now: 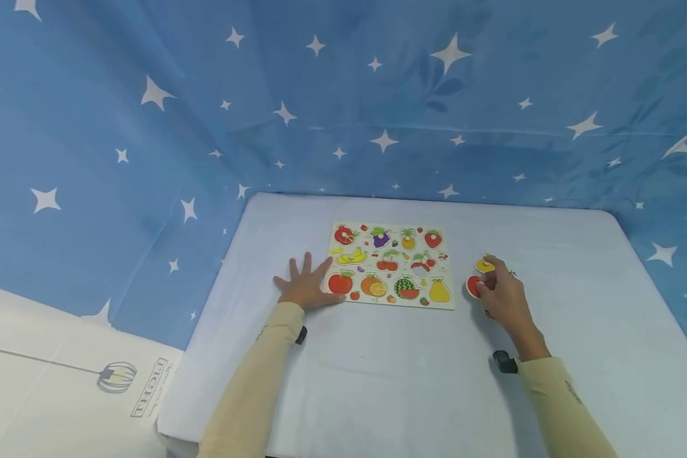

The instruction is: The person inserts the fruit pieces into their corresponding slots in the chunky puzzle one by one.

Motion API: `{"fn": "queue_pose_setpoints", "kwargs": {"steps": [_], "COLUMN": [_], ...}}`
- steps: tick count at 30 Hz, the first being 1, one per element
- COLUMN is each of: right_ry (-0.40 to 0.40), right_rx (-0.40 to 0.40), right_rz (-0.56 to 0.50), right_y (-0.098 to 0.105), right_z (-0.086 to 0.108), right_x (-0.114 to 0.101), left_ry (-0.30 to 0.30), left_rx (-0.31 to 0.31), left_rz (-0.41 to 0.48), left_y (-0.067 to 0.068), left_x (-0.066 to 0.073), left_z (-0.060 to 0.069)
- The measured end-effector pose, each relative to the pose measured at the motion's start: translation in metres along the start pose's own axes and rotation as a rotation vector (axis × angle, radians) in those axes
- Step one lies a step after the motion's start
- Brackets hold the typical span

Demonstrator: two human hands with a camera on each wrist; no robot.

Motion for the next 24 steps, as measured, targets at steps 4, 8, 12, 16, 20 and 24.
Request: {"fn": "queue_pose_setpoints", "kwargs": {"steps": [4,8,12,16,20,24], "right_ry": [-0.007,0.036,0.097,0.137,0.167,0.157], "right_rx": [-0.019,-0.028,-0.037,-0.064,-0.078,-0.096], "right_rz": [-0.01,-0.029,-0.065,-0.095,-0.094,-0.102], "right_y": [-0.011,-0.023,-0.037,-0.053,-0.067,-0.079], "right_z": [-0.007,-0.013,-0.018,-0.02,-0.021,-0.022], "right_x": [-0.015,-0.031,-0.047,-0.065,-0.083,-0.099], "left_ry": [0.009,0.008,0.0,0.005,0.005,0.001], "left_rx": [-0.001,0.005,0.023,0.027,0.025,0.025], "left_rz": [0.003,-0.005,-0.001,0.0,-0.01,-0.016], "left_y": [-0.001,0.001,0.005,0.005,0.004,0.004], "left_x": [-0.001,0.001,0.003,0.003,0.002,0.003], "left_z": [-0.001,0.002,0.006,0.007,0.006,0.006]}}
Point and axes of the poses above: each hand's wrist, its own z-axis away from the middle knuckle, its own y-axis out of the back of the hand, x = y × z, the point moved 8 cm from there along -z, towards the middle knuckle, and after that the axes turned 3 degrees about z, right-handed, at the moved point
